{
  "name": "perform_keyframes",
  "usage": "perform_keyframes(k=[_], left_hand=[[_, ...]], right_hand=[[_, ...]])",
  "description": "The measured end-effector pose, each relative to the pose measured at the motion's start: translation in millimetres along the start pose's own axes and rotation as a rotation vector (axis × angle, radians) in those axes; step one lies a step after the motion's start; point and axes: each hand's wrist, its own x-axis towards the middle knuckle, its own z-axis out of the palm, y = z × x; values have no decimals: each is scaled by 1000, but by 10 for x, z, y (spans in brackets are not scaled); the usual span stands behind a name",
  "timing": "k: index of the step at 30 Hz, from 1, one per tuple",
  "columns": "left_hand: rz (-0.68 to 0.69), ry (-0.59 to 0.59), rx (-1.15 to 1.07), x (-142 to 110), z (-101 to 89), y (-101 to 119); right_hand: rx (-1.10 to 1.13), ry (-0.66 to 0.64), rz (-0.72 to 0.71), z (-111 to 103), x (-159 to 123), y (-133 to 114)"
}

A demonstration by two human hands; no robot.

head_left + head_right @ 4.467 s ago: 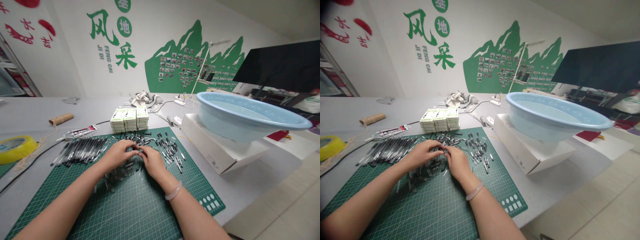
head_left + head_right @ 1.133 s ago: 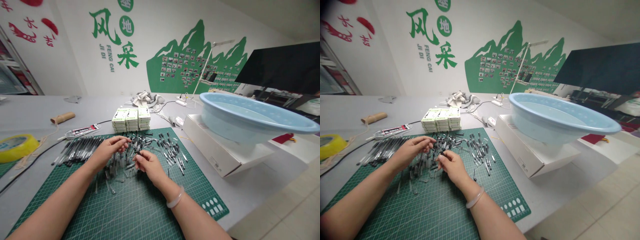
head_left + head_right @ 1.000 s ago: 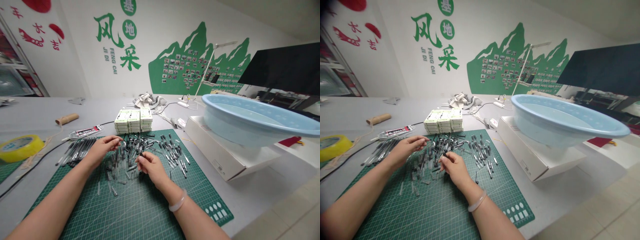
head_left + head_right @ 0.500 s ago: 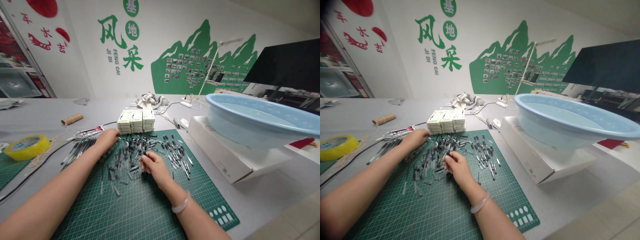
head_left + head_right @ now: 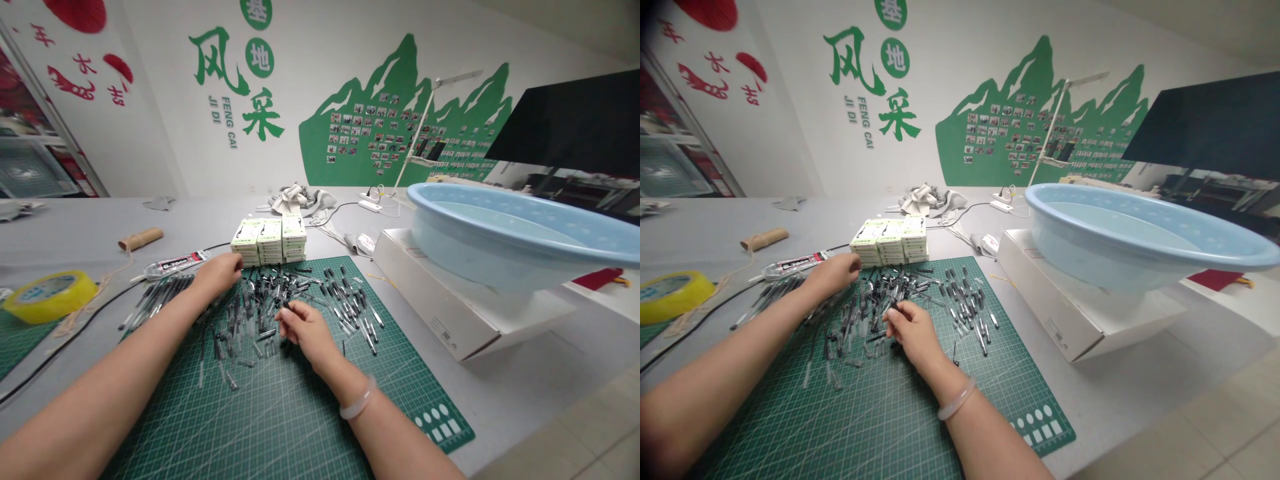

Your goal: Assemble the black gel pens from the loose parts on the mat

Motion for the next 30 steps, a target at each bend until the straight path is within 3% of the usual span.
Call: perform_keyframes(k=[3,7,10,15,23,30], left_hand=[[-14,42,-315,-244,-80,291],[-199,-81,-1021,-642,-78,690],[-306,-93,-1272,-797,-36,844],[-316,-143,-1365,-838,-7,888],[-278,-177,-1283,-883,62,927],[-330,-197,-1296,-909,111,916]], right_hand=[[-18,7,0,14,4,22],[-26,-2,16,37,-6,36],[-38,-18,16,50,-18,31],[-54,-27,7,57,-25,30],[-85,-27,-15,37,-12,79],[-25,125,-35,11,-4,82]])
